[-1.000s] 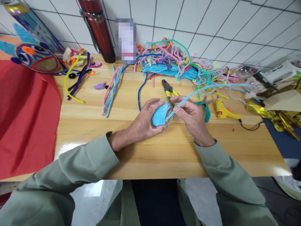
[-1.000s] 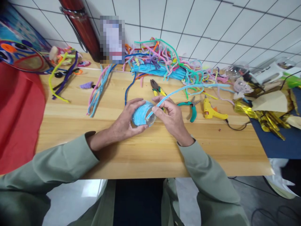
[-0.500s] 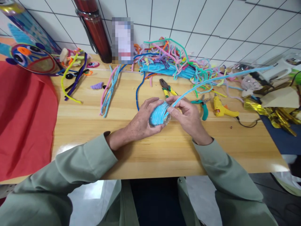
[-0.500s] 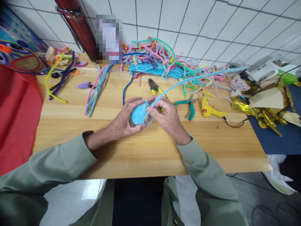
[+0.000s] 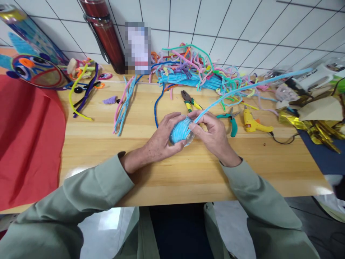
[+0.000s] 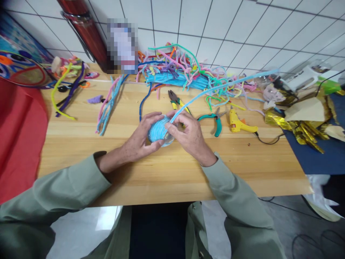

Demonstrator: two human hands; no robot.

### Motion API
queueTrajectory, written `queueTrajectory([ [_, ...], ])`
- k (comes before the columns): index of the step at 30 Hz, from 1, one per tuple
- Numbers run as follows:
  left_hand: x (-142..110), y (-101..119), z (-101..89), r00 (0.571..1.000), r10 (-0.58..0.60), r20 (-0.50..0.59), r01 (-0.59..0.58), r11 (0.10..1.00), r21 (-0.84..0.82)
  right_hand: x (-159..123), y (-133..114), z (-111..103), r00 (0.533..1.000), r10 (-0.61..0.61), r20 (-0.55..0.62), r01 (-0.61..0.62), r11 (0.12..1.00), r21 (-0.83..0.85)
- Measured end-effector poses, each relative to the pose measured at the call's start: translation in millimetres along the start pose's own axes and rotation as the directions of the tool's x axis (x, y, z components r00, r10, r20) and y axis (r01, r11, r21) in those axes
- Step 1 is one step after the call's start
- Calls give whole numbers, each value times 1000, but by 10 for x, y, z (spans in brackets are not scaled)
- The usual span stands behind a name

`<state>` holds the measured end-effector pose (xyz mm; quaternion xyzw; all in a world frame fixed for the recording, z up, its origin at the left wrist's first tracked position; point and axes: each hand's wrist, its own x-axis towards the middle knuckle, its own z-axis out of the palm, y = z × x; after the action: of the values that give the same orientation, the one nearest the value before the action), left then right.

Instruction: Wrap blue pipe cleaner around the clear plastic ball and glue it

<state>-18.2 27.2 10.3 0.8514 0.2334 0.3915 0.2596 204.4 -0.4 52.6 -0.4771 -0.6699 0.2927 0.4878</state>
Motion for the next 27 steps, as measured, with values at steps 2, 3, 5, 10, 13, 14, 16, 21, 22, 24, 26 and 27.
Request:
queueTrajectory([
  [2,2,-3,6,1000,12,-3,-12,1000,-2,-4,3,9,1000,-3,-5,3,1000,-1],
  [3,3,-2,6,1000,16,-2,-16,1000,-3,-6,3,14,1000,0,-8,0,1000,-2],
  [5,6,4,0,1000,16,0,-16,1000,-2,-12,4,25,1000,7,-19,-7,1000,-1],
  [10,15,43,-22,1000,-10,-11,10,1000,-8,-31,13,57,999,-6,-33,6,1000,-8],
  [13,18,61,-27,1000,-20,-19,19,1000,-12,-41,19,74,999,-24,-40,23,1000,-14],
  [14,17,64,-27,1000,-20,-18,19,1000,-13,-43,20,79,999,-29,-41,28,999,-19],
  [16,13,65,-26,1000,-15,-12,15,1000,-16,-44,24,86,998,-41,-41,40,999,-32],
  [21,-1,46,-21,1000,-11,-6,11,1000,-4,-40,39,95,997,-73,-40,71,996,-46],
  [22,-3,42,-19,1000,-11,-8,11,1000,-1,-39,42,97,996,-76,-40,74,996,-45],
  [24,-5,33,-13,1000,-6,-12,6,1000,-1,-39,47,100,996,-82,-42,80,996,-45],
  [26,-6,27,-6,1000,0,-17,0,1000,-4,-41,50,103,995,-88,-43,86,995,-48],
  [27,-6,25,-2,1000,2,-20,-2,1000,-6,-43,52,104,995,-90,-42,88,995,-51],
])
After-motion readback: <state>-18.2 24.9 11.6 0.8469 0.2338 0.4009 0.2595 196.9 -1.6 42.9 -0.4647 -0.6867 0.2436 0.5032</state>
